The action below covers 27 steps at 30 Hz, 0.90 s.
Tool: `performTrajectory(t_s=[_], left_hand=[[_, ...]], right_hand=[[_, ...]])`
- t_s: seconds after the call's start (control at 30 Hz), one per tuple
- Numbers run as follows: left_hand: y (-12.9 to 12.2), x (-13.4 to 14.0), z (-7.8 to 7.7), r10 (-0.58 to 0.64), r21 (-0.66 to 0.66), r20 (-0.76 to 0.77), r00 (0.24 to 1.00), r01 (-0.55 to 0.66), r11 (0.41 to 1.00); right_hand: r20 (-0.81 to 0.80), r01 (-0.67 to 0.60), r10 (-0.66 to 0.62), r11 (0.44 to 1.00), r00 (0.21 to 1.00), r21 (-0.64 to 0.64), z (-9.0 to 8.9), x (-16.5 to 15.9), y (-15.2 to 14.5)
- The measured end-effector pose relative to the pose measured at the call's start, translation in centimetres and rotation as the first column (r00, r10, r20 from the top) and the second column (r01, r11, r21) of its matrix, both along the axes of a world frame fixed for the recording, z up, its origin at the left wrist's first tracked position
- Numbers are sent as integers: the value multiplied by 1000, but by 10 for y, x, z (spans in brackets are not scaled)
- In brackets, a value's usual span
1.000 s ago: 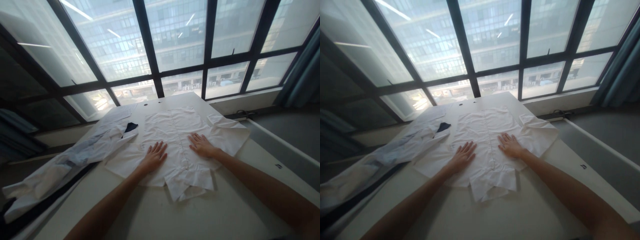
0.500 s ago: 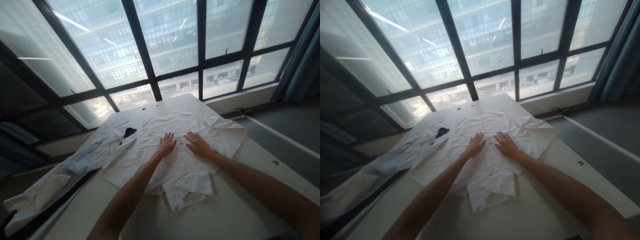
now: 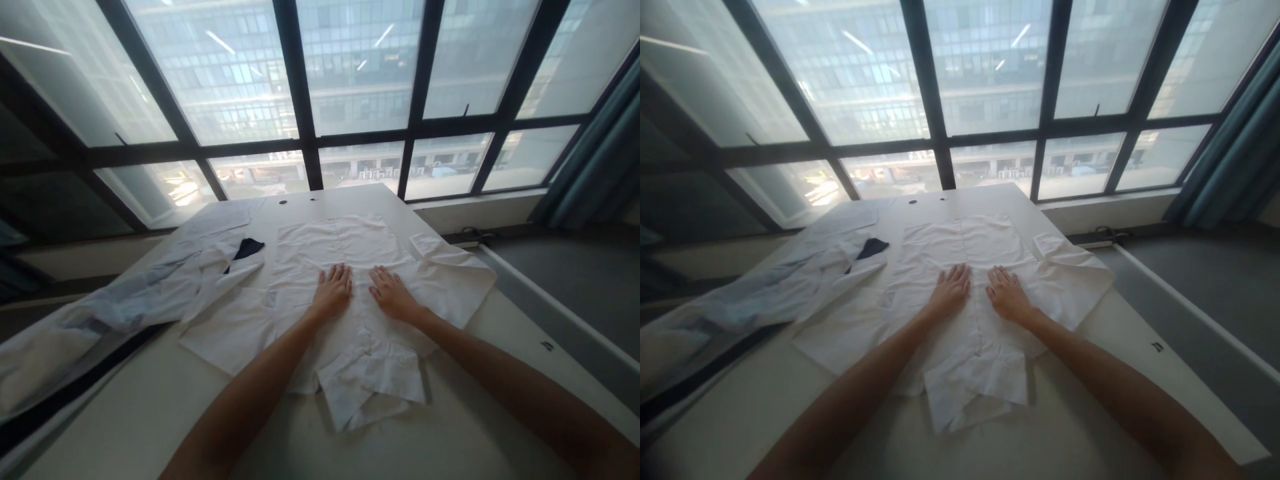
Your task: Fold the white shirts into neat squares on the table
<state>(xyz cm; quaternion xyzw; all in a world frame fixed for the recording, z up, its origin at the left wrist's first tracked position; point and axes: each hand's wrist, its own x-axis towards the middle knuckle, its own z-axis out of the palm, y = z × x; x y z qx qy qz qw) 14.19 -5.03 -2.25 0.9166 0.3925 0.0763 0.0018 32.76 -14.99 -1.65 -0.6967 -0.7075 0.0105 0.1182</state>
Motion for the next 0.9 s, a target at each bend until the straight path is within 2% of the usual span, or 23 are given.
performTrajectory(t_s=[0.2,0.37,0.53,0.63,0.77,0.9], left_hand=[[-3,-1,4,-24,4,12,1000,24,1000],[-3,-3,5,-38,11,-1,999,38,999],[-3,-2,2,-8,8,33,999,8,1000],[-3,-1,3,1,-10,40,999,0,1000],[-2,-2,2,1,-30,46,999,0,1000],[-3,-1,2,-5,-21,53,999,6,1000]], right_hand=[[34,-59,58,998,998,33,12,-38,46],[46,-60,59,998,997,21,0,-43,72],[76,-19,21,999,997,-32,-12,-6,76],[82,108,-101,990,991,-86,-12,36,78],[109,248,-238,964,965,-92,-13,85,78],[120,267,-257,961,959,-77,-15,95,77]])
